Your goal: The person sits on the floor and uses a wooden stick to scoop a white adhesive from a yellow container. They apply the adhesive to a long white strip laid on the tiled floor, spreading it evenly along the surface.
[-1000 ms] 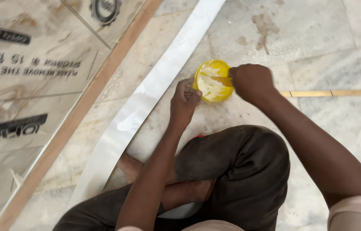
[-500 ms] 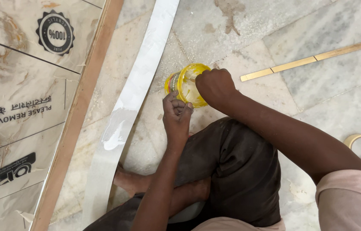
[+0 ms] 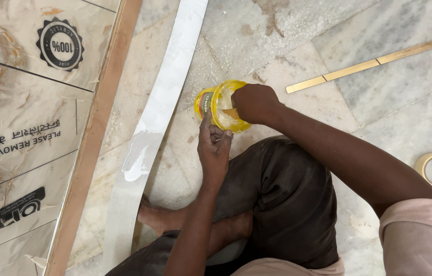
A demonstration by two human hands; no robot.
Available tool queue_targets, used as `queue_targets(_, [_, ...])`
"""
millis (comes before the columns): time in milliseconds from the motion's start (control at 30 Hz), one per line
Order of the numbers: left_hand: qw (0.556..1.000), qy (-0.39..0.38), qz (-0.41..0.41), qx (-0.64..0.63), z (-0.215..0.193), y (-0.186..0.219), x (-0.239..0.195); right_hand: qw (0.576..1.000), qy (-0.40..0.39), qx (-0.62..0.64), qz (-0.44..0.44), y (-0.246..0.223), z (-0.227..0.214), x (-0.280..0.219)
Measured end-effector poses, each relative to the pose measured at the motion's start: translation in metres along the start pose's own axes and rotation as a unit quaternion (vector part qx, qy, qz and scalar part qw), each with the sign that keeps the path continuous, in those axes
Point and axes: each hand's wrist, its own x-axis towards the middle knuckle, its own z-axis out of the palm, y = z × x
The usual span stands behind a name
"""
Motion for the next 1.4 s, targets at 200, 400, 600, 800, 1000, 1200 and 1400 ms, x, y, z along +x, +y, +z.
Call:
queue_targets(200, [1.0, 0.008, -0.005, -0.009, -0.001, 0.001, -0.004, 0.991, -0.034, 0.132, -0.013, 0.017, 0.013, 0.008])
queue_targets(400, [1.0, 0.012, -0.005, -0.02, 0.001, 0.001, -0.006, 0.955, -0.051, 0.292, -0.01, 0.029, 0.027, 0.009])
queue_targets(600, [0.999, 0.021, -0.007, -0.044, 0.003, 0.001, -0.004, 0.875, -0.065, 0.473, 0.077, 0.021, 0.02, 0.001])
queue_targets(800, [0.994, 0.046, -0.03, -0.093, 0.003, 0.001, 0.006, 0.858, -0.061, 0.495, 0.124, 0.033, 0.001, -0.019])
queue_targets(1000, [0.982, 0.058, -0.074, -0.162, -0.012, -0.002, 0.024, 0.845, -0.071, 0.52, 0.102, 0.059, -0.009, -0.034])
queue_targets(1200, [0.96, 0.069, -0.121, -0.243, -0.044, -0.021, 0.035, 0.836, -0.078, 0.539, 0.06, 0.05, -0.013, -0.044])
queue_targets(1400, [0.966, 0.082, -0.15, -0.192, -0.092, -0.043, 0.013, 0.853, -0.028, 0.521, 0.03, 0.029, -0.026, -0.049])
